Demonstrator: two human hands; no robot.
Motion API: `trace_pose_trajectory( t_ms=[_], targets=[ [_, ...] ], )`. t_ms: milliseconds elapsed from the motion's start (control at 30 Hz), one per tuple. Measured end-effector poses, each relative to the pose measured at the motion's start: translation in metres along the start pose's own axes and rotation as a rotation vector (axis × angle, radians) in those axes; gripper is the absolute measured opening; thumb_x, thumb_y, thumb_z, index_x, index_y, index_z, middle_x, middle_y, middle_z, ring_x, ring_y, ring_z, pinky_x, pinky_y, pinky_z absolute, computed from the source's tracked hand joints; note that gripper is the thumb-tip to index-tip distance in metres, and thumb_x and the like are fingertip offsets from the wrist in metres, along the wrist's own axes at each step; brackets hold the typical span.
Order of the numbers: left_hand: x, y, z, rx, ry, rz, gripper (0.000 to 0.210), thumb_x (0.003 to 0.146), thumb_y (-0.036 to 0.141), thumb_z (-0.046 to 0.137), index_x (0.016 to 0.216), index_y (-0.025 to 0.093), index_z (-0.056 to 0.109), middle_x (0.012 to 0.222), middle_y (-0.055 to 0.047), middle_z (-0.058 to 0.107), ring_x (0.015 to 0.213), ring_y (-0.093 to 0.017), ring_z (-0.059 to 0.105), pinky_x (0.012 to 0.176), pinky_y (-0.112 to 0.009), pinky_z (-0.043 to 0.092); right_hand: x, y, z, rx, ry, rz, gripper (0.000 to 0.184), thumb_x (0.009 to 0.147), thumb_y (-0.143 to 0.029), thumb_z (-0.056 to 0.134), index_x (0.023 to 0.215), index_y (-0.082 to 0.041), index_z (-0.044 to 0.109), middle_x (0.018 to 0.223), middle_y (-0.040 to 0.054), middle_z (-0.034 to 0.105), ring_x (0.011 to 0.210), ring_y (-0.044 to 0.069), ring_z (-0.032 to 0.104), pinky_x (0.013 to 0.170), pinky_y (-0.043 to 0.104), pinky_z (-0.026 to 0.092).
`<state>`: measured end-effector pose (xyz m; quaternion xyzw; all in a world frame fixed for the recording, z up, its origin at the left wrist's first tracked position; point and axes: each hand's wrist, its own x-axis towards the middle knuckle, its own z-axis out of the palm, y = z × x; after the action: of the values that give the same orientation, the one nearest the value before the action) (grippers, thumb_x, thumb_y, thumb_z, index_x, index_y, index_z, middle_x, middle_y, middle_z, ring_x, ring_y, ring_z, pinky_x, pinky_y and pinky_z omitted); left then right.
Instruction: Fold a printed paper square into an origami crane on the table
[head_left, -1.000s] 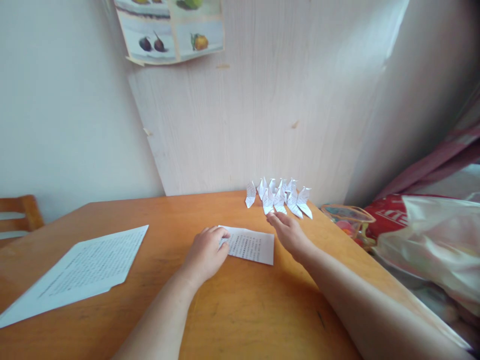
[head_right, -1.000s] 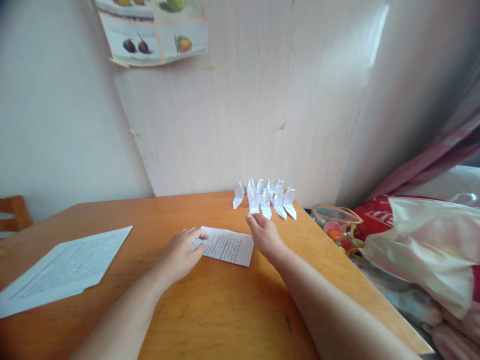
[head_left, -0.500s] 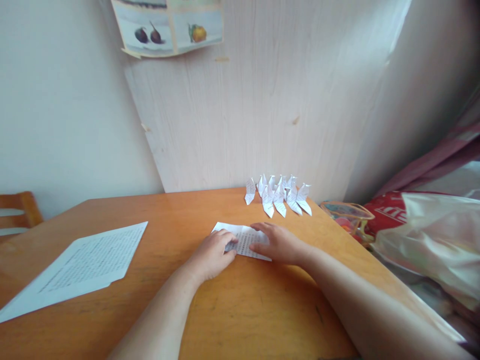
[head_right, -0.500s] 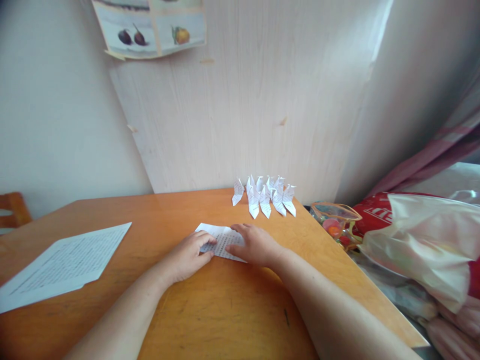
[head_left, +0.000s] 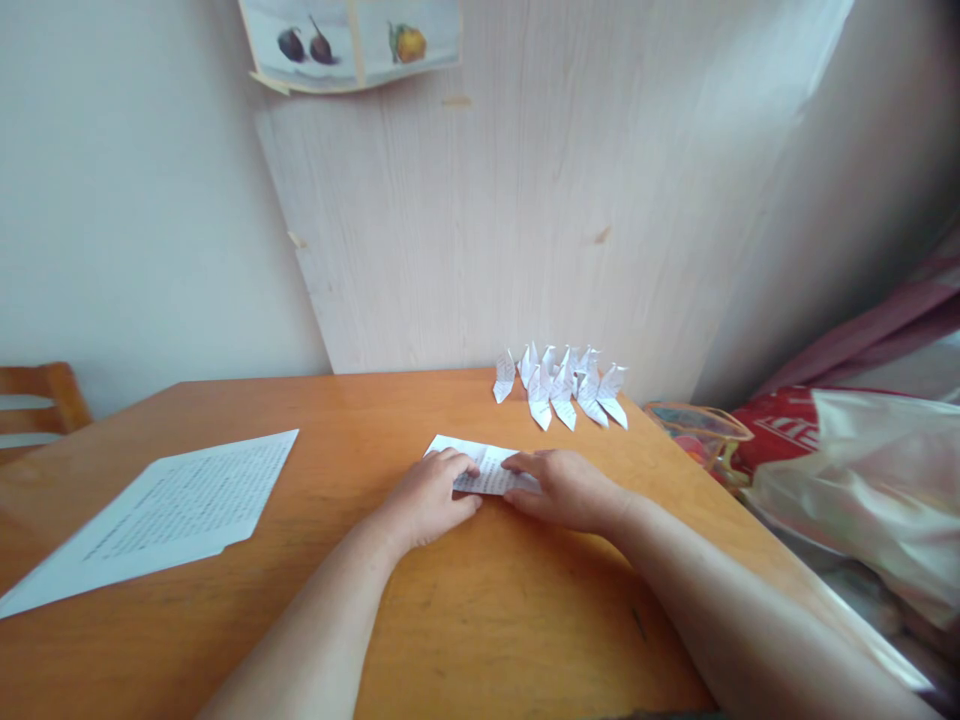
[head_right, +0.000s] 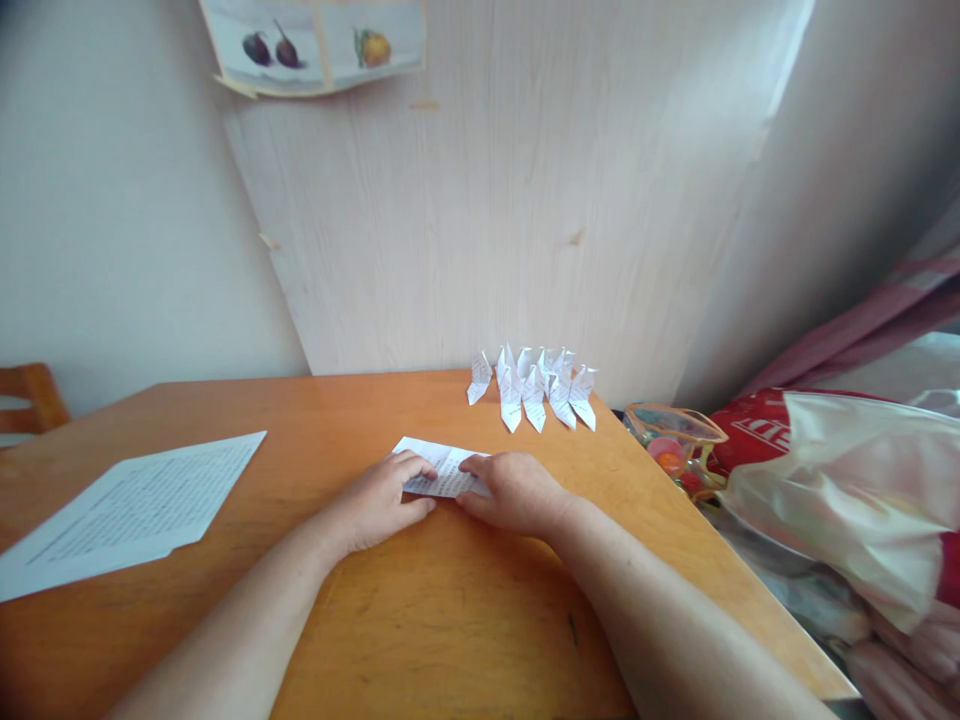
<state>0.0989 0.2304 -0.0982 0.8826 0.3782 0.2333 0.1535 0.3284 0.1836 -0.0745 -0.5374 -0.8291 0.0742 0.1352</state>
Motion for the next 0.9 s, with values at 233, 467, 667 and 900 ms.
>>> trace_pose_trajectory(
  t_ms=[233,467,667,900],
  targets=[
    [0.002,-0.005,0.0,0.103,0.085,0.056,0.014,0.08,0.013,0.06,0.088,0.022,0.067,0.096,-0.004,0.064,0.094,-0.021,0.058,0.08,-0.03,0.045,0.0,-0.002,0.0,0.081,0.017,-0.087,0.033,0.089,-0.044,0.058,0.112,-0.023,0.069,0.104,0.0074,0.073,0.091,0.023,0.066,0.077,0.029,0.044],
    [0.002,-0.002,-0.005,0.047,0.035,-0.001,0.016,0.082,0.014,0.054,0.085,0.022,0.068,0.094,-0.003,0.067,0.088,-0.019,0.059,0.075,-0.028,0.044,0.002,0.004,0.003,0.084,0.027,-0.076,0.031,0.083,-0.021,0.056,0.11,-0.023,0.071,0.102,0.0075,0.072,0.095,0.024,0.064,0.083,0.031,0.045],
    [-0.006,0.004,-0.017,-0.06,-0.135,-0.139,0.017,0.075,0.015,0.055,0.085,0.023,0.067,0.081,0.001,0.067,0.076,-0.017,0.059,0.064,-0.025,0.041,-0.006,-0.005,-0.007,0.241,-0.069,-0.075,0.023,0.081,-0.021,0.057,0.095,-0.027,0.074,0.09,0.0023,0.074,0.083,0.022,0.065,0.074,0.03,0.044],
    [-0.005,-0.007,-0.017,-0.182,-0.17,-0.241,0.015,0.076,0.019,0.052,0.082,0.019,0.066,0.082,-0.001,0.067,0.076,-0.018,0.06,0.062,-0.026,0.041,-0.004,-0.003,-0.006,0.401,-0.086,-0.123,0.019,0.082,-0.022,0.058,0.094,-0.022,0.073,0.092,0.0015,0.073,0.084,0.019,0.065,0.075,0.028,0.046]
  ],
)
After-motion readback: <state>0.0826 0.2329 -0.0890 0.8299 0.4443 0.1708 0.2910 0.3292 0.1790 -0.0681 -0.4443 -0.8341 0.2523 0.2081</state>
